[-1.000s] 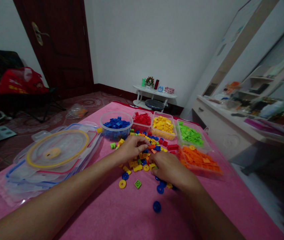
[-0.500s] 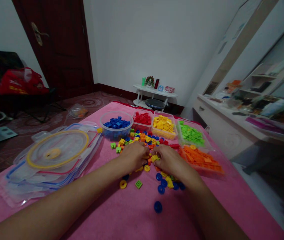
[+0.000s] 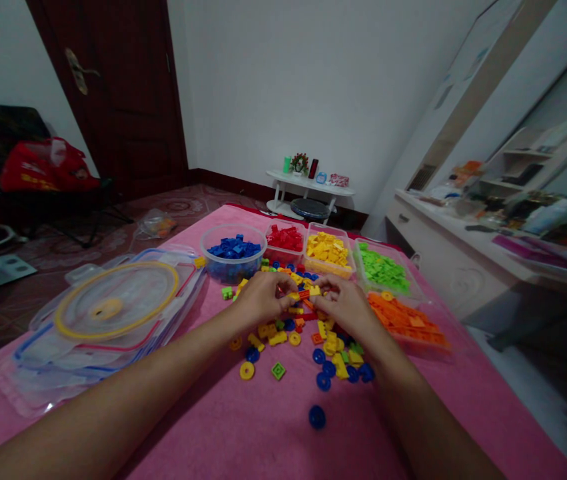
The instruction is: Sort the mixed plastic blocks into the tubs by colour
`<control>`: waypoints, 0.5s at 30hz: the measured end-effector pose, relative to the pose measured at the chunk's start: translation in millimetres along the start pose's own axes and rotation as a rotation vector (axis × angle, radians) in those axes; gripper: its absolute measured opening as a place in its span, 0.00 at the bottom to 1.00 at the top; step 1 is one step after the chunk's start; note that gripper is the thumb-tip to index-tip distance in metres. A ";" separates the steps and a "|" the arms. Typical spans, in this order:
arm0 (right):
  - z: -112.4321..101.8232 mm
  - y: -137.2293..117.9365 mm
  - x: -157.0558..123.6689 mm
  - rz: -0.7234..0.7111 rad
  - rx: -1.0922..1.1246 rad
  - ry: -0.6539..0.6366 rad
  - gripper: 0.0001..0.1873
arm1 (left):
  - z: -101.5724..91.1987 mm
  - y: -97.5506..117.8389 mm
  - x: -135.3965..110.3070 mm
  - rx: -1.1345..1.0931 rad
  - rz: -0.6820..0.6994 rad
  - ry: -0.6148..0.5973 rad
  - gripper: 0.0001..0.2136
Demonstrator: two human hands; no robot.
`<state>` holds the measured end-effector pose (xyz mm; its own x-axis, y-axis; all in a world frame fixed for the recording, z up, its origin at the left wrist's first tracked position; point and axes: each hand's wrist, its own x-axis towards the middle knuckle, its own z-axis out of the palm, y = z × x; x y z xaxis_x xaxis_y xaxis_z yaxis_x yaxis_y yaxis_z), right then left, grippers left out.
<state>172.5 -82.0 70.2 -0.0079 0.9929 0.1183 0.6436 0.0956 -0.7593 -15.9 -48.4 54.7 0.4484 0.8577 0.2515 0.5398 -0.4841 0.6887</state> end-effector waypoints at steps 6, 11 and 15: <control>13.1 -6.7 -1.7 0.231 0.867 -0.048 0.17 | -2.2 -2.0 9.4 -0.649 -0.102 0.122 0.11; 19.6 -16.4 -5.0 0.376 1.209 -0.195 0.11 | -1.5 15.6 1.9 -0.658 -0.001 0.120 0.10; 21.2 -20.0 -8.5 0.398 1.239 -0.229 0.12 | -4.6 17.8 2.5 -0.621 0.024 0.147 0.10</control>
<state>143.4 -90.9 70.8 -0.1890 0.9456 -0.2650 -0.4886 -0.3246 -0.8099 -8.5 -54.0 70.8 0.3291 0.8841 0.3318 -0.0020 -0.3507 0.9365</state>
